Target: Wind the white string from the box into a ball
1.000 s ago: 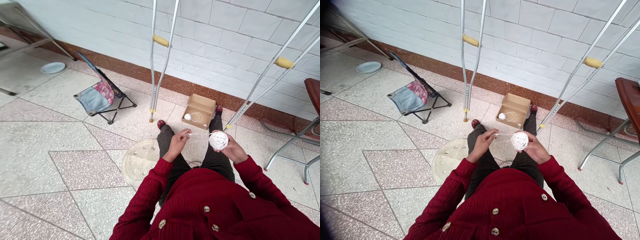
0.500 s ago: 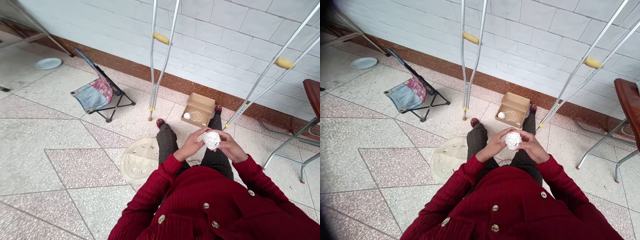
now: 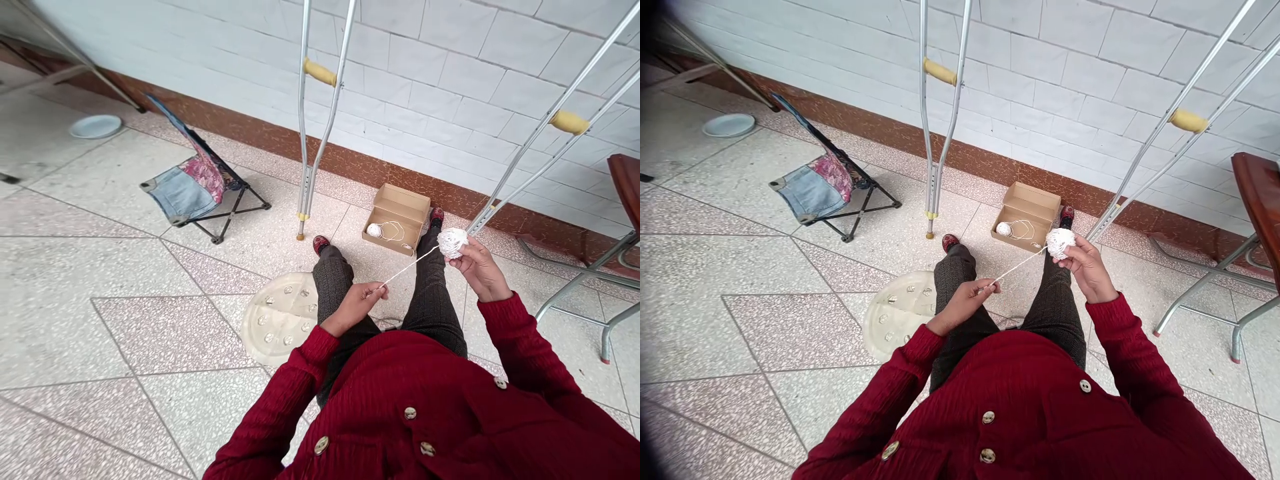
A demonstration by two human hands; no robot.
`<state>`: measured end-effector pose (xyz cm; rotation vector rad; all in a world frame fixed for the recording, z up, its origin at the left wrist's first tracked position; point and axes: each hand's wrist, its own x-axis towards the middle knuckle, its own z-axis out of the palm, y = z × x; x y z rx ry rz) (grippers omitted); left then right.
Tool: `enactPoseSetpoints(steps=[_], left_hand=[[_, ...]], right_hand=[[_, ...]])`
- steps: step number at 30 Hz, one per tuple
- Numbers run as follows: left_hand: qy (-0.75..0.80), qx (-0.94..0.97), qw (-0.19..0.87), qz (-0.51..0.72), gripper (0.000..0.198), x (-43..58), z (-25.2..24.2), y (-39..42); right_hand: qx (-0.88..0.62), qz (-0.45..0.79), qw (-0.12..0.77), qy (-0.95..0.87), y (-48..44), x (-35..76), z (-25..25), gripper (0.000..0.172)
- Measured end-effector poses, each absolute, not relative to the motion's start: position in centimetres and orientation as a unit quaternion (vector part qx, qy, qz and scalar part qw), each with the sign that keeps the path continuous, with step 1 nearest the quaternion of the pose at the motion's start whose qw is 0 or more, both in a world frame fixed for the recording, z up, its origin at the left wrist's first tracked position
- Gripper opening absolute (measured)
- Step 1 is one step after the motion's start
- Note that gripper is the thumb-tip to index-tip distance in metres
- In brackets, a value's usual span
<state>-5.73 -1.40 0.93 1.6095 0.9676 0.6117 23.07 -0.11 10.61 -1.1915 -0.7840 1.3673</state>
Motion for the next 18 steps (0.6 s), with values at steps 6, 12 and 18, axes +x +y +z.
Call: enactPoseSetpoints(steps=[6,12,18], left_hand=[[0.459,0.668,0.499,0.306,0.034,-7.1,1.2,0.4],[0.446,0.658,0.507,0.334,0.038,-6.9,2.1,0.9],[0.534,0.669,0.434,0.282,0.036,-9.6,-0.9,1.8]], right_hand=[[-0.491,0.578,0.546,-0.357,-0.3,22.5,11.5,0.038],[-0.505,0.557,0.583,-0.309,0.1,24.0,10.7,0.029],[-0.504,0.525,0.627,-0.279,0.0,24.7,11.5,0.028]])
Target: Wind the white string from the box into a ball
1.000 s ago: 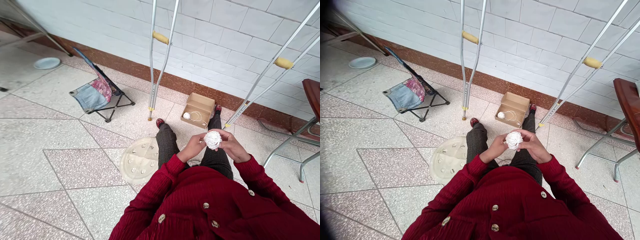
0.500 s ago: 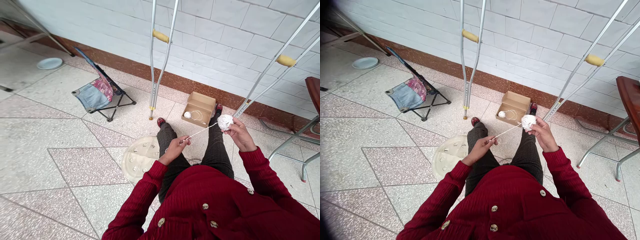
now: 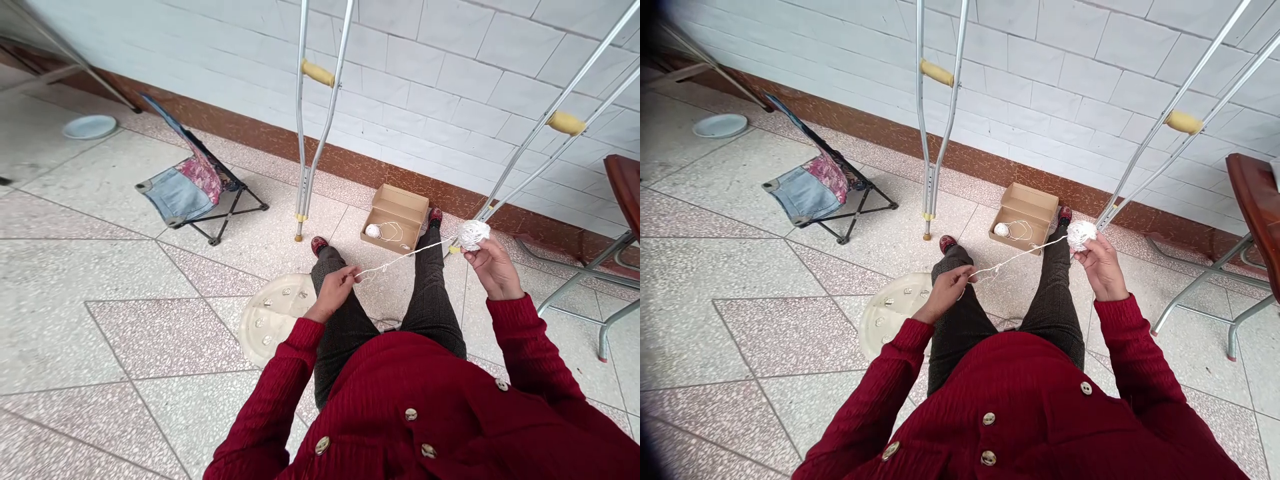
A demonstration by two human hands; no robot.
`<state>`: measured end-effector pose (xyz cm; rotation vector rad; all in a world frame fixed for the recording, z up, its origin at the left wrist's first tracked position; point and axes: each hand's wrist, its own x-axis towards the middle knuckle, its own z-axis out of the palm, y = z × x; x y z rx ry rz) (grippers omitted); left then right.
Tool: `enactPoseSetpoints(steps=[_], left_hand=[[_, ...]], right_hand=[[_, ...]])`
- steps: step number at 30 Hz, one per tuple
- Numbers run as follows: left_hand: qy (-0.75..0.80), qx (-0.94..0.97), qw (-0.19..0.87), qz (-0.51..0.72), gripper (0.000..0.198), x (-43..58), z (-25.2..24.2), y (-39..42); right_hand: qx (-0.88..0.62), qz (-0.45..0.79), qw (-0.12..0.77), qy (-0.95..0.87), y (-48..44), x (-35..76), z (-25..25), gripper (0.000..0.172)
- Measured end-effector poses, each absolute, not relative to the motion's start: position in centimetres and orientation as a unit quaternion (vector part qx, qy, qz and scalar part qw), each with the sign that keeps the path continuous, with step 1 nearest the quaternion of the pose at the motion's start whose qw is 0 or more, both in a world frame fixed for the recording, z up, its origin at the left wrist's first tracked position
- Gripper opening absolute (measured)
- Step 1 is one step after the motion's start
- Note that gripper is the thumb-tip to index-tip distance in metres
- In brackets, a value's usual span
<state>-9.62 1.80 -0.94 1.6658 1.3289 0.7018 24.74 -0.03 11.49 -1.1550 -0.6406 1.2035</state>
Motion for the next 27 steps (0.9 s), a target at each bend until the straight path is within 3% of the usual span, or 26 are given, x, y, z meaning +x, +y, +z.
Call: enactPoseSetpoints(steps=[4,11,17,21,24,27], left_hand=[[0.6,0.624,0.387,0.317,0.035,-12.2,-3.1,4.1],[0.637,0.486,0.408,0.437,0.039,-15.7,-3.0,8.9],[0.626,0.641,0.287,0.339,0.035,-12.0,-1.4,10.4],[0.512,0.676,0.389,0.361,0.039,-5.3,0.2,8.5],[0.407,0.679,0.495,0.358,0.044,-0.3,1.4,6.7],[0.353,0.675,0.529,0.374,0.04,2.9,1.8,5.4]], right_hand=[[-0.482,0.52,0.639,-0.298,0.0,25.2,12.9,0.024],[-0.462,0.376,0.755,-0.273,0.3,28.4,14.4,0.02],[-0.477,0.508,0.639,-0.325,-0.3,23.6,14.1,0.035],[-0.469,0.58,0.564,-0.354,0.2,19.9,13.9,0.044],[-0.455,0.604,0.541,-0.368,0.6,18.2,13.9,0.045],[-0.438,0.614,0.534,-0.382,0.8,17.4,14.2,0.044]])
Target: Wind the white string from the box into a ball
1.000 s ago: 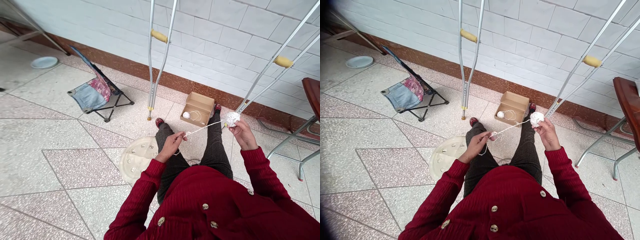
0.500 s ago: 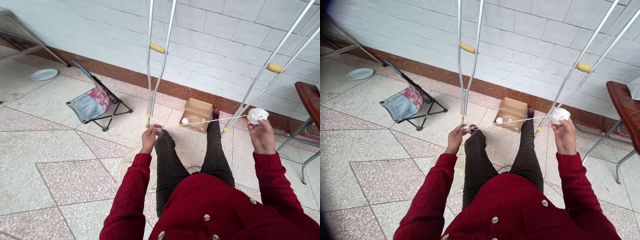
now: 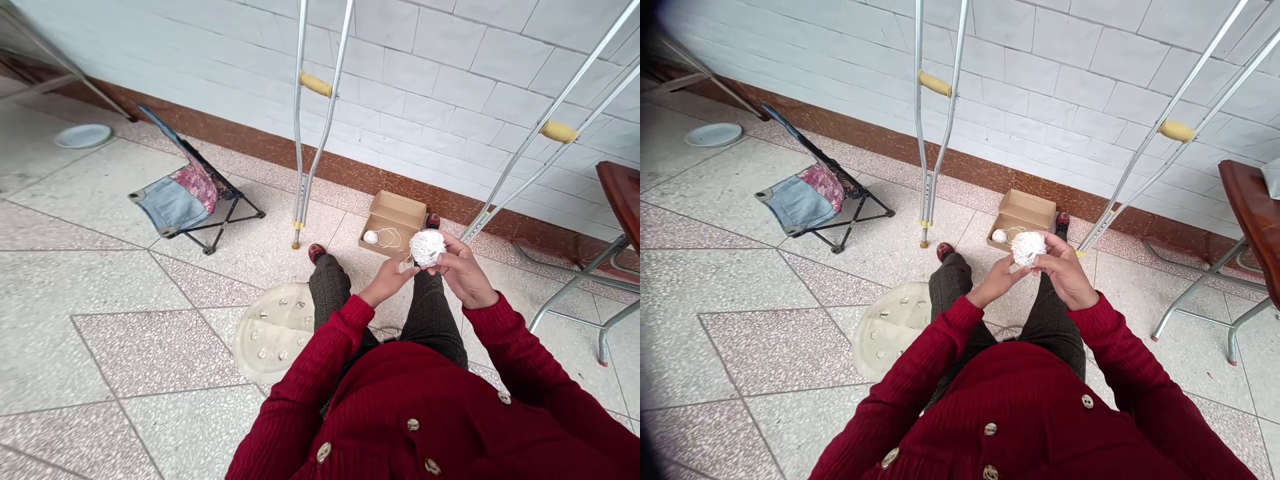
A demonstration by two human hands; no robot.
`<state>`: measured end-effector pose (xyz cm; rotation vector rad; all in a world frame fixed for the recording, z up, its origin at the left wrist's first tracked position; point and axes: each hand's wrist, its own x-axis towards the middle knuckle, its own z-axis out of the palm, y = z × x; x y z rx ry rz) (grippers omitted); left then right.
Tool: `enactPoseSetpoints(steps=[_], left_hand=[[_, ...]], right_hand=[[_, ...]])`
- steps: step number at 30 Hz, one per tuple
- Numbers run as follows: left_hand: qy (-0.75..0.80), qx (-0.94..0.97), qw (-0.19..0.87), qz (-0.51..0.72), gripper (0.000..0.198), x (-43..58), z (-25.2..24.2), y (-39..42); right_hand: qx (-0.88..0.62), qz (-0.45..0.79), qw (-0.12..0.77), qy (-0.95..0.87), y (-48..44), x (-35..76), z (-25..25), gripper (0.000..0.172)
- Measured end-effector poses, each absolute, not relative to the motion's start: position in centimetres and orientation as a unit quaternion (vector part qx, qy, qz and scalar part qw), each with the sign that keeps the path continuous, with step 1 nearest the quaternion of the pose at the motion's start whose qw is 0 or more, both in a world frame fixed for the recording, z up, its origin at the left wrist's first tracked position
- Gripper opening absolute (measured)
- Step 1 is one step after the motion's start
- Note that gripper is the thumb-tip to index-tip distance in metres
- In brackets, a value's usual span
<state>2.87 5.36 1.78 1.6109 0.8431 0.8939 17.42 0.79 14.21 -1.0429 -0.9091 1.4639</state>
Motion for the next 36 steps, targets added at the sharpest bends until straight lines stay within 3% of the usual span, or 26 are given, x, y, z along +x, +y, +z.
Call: enactPoseSetpoints(steps=[4,9,14,21,29,32,36], left_hand=[[0.293,0.689,0.566,0.345,0.04,3.3,0.7,3.7],[0.351,0.636,0.611,0.315,0.046,-0.4,-0.2,1.8],[0.371,0.608,0.604,0.357,0.04,-2.4,2.1,2.0],[0.319,0.56,0.669,0.37,0.037,-2.1,4.0,1.9],[0.303,0.554,0.696,0.342,0.042,-3.5,3.2,1.4],[0.342,0.591,0.653,0.326,0.04,-4.5,1.7,2.3],[0.456,0.681,0.489,0.298,0.027,-4.7,-0.4,3.9]], right_hand=[[-0.446,0.593,0.55,-0.385,1.3,18.5,14.9,0.044],[-0.46,0.51,0.627,-0.368,2.7,22.0,14.9,0.036],[-0.475,0.539,0.601,-0.351,2.8,22.3,13.4,0.037],[-0.477,0.517,0.623,-0.341,3.3,22.6,12.7,0.032],[-0.493,0.378,0.713,-0.325,5.7,28.2,11.3,0.01],[-0.484,0.38,0.703,-0.358,5.5,27.5,12.2,0.01],[-0.475,0.449,0.657,-0.377,4.4,23.8,13.5,0.024]])
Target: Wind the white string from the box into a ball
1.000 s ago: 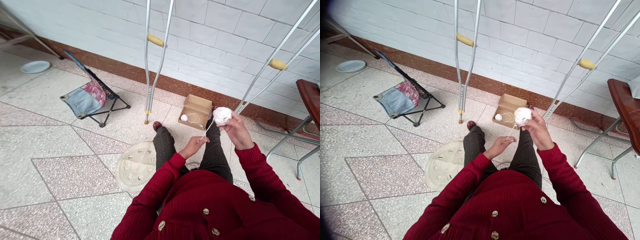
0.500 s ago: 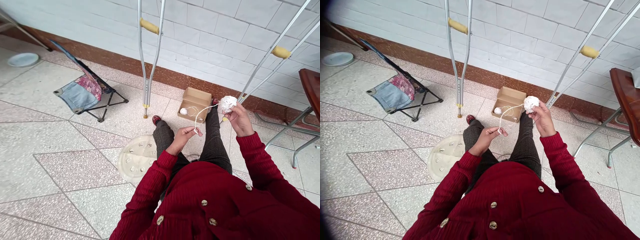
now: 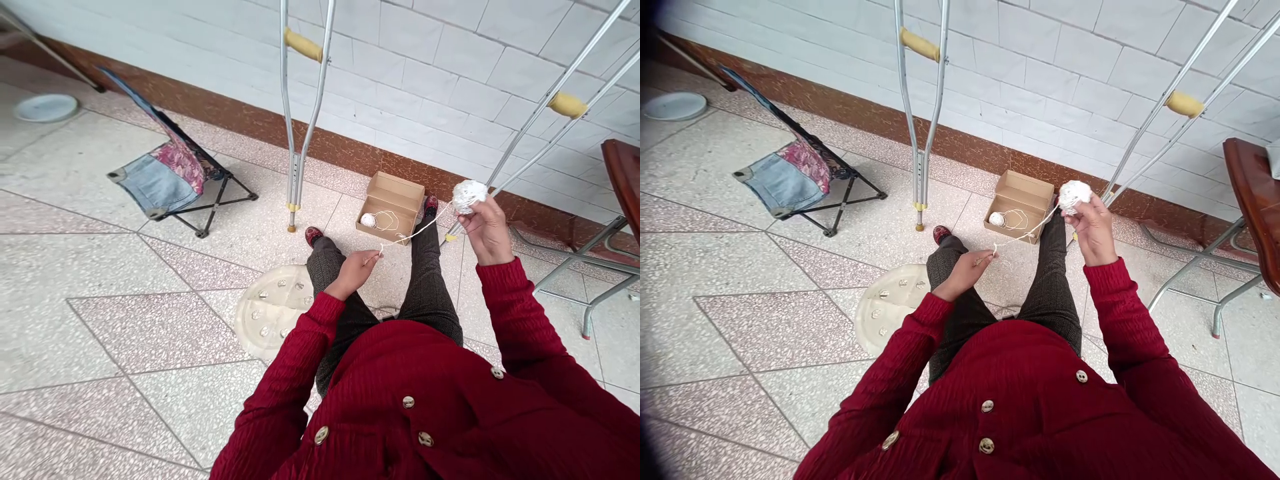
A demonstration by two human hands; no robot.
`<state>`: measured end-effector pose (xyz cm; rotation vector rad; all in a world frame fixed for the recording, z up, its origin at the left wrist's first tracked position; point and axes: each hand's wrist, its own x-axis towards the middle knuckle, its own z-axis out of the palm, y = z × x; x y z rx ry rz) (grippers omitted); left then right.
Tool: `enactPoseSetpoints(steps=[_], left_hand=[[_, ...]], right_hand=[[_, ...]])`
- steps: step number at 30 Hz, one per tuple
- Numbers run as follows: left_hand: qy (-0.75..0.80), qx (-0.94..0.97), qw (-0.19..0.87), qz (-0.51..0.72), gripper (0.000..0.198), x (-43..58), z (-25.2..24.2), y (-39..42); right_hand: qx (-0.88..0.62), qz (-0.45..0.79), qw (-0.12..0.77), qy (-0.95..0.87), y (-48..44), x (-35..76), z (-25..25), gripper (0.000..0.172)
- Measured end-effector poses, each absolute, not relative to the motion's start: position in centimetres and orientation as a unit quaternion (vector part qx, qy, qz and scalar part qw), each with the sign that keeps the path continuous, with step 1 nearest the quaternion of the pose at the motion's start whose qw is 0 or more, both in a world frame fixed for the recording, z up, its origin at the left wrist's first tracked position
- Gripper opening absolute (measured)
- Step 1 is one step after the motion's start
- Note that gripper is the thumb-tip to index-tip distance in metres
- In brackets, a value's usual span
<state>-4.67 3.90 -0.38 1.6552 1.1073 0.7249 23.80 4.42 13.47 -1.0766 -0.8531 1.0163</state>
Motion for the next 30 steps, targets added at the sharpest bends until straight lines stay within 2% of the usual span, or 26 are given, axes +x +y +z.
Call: enactPoseSetpoints(steps=[3,6,11,13,15,18,21,24,26,30], left_hand=[[0.481,0.695,0.414,0.338,0.032,-3.8,-0.5,4.6],[0.46,0.688,0.403,0.392,0.039,-2.3,1.3,4.8],[0.356,0.655,0.471,0.472,0.049,0.9,5.9,5.4],[0.313,0.633,0.516,0.485,0.043,2.0,7.1,5.5],[0.296,0.62,0.56,0.463,0.033,2.6,7.4,5.2],[0.307,0.622,0.605,0.391,0.041,2.7,6.6,3.9],[0.292,0.625,0.643,0.333,0.04,2.0,5.5,2.7],[0.272,0.653,0.651,0.276,0.038,0.8,5.4,2.7],[0.287,0.693,0.616,0.239,0.037,-0.3,5.7,3.4],[0.362,0.756,0.497,0.227,0.033,-2.3,6.1,5.3]], right_hand=[[-0.465,0.504,0.614,-0.39,3.6,21.2,14.1,0.032],[-0.46,0.532,0.586,-0.402,3.2,19.5,14.4,0.037],[-0.472,0.532,0.543,-0.446,3.1,18.1,14.5,0.043],[-0.478,0.523,0.524,-0.472,2.9,17.8,14.7,0.044],[-0.482,0.511,0.507,-0.5,2.9,17.7,14.8,0.044],[-0.496,0.463,0.497,-0.541,3.6,18.3,14.8,0.046],[-0.545,0.35,0.483,-0.589,5.2,19.7,13.3,0.048],[-0.607,0.258,0.41,-0.63,6.8,21.3,10.1,0.048],[-0.615,0.303,0.369,-0.627,7.0,21.9,7.6,0.049],[-0.549,0.518,0.326,-0.569,5.0,21.3,4.3,0.058]])
